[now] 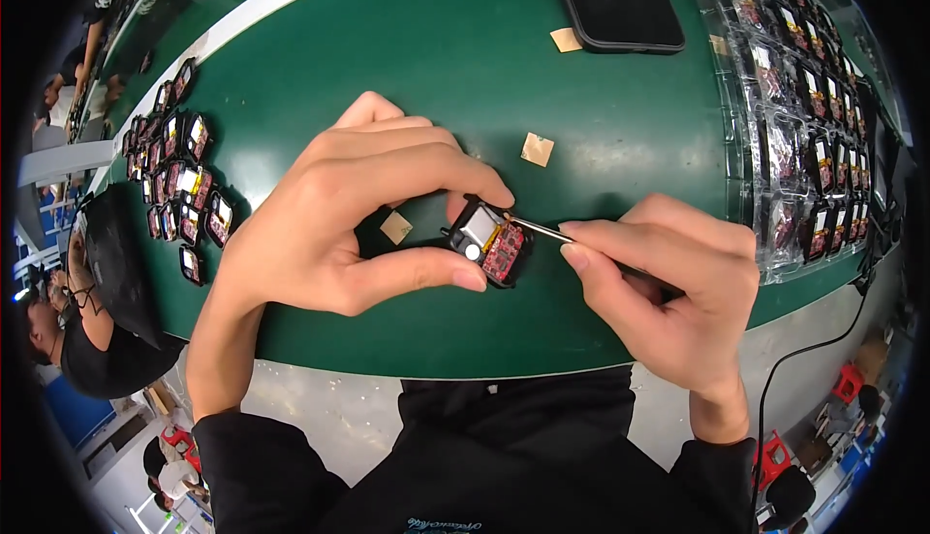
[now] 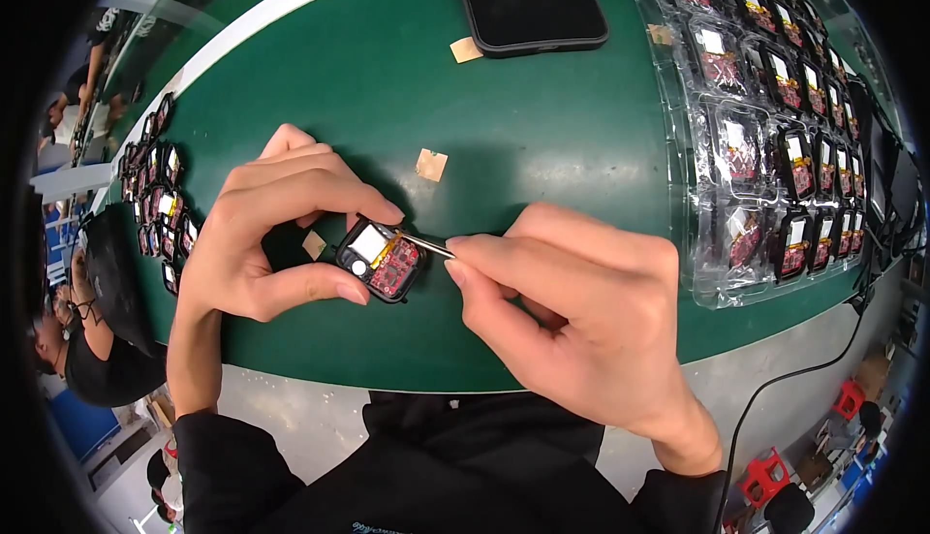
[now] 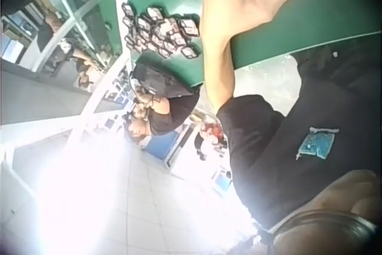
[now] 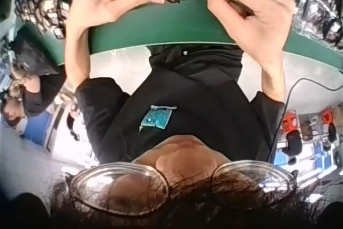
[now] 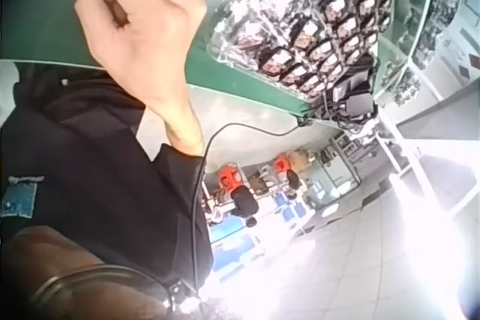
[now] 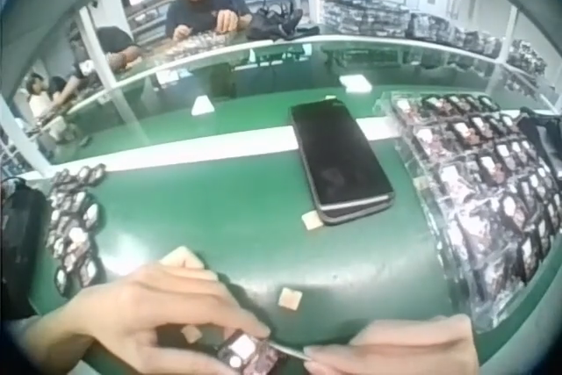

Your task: Manually assemble and inspect smart watch or small electronic device components using a pick tool.

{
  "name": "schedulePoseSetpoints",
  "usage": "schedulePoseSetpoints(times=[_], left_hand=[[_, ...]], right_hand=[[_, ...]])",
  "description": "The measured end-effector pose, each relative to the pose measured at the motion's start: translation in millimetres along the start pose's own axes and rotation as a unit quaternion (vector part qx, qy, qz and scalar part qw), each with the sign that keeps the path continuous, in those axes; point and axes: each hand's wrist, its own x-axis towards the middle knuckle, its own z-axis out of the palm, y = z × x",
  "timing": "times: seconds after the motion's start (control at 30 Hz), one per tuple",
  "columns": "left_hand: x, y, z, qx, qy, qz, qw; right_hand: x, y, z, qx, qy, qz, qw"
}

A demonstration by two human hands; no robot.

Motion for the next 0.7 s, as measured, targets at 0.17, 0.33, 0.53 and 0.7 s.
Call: schedulePoseSetpoints(times=[0.17, 0.33, 0.53, 0.7], left_hand=[[1.0, 2.6, -0.8, 0.012, -0.002, 0.009, 1.000], [1.2, 5.7, -2.7, 0.022, -0.023, 0.012, 0.999], [2.4, 5.1, -1.3, 0.024, -0.018, 0.013, 0.999], [1.7, 5.7, -3.3, 0.024, -0.023, 0.007, 0.999]], right_hand=[[0.9, 0.1, -0.5, -0.001, -0.008, -0.004, 1.000], [1.2, 0.0, 1.3, -0.014, -0.008, -0.016, 1.000], [1.7, 1.9, 0.6, -0.022, -0.004, -0.052, 0.998], [-0.4, 1.3, 0.8, -0.036, 0.001, -0.060, 0.998]])
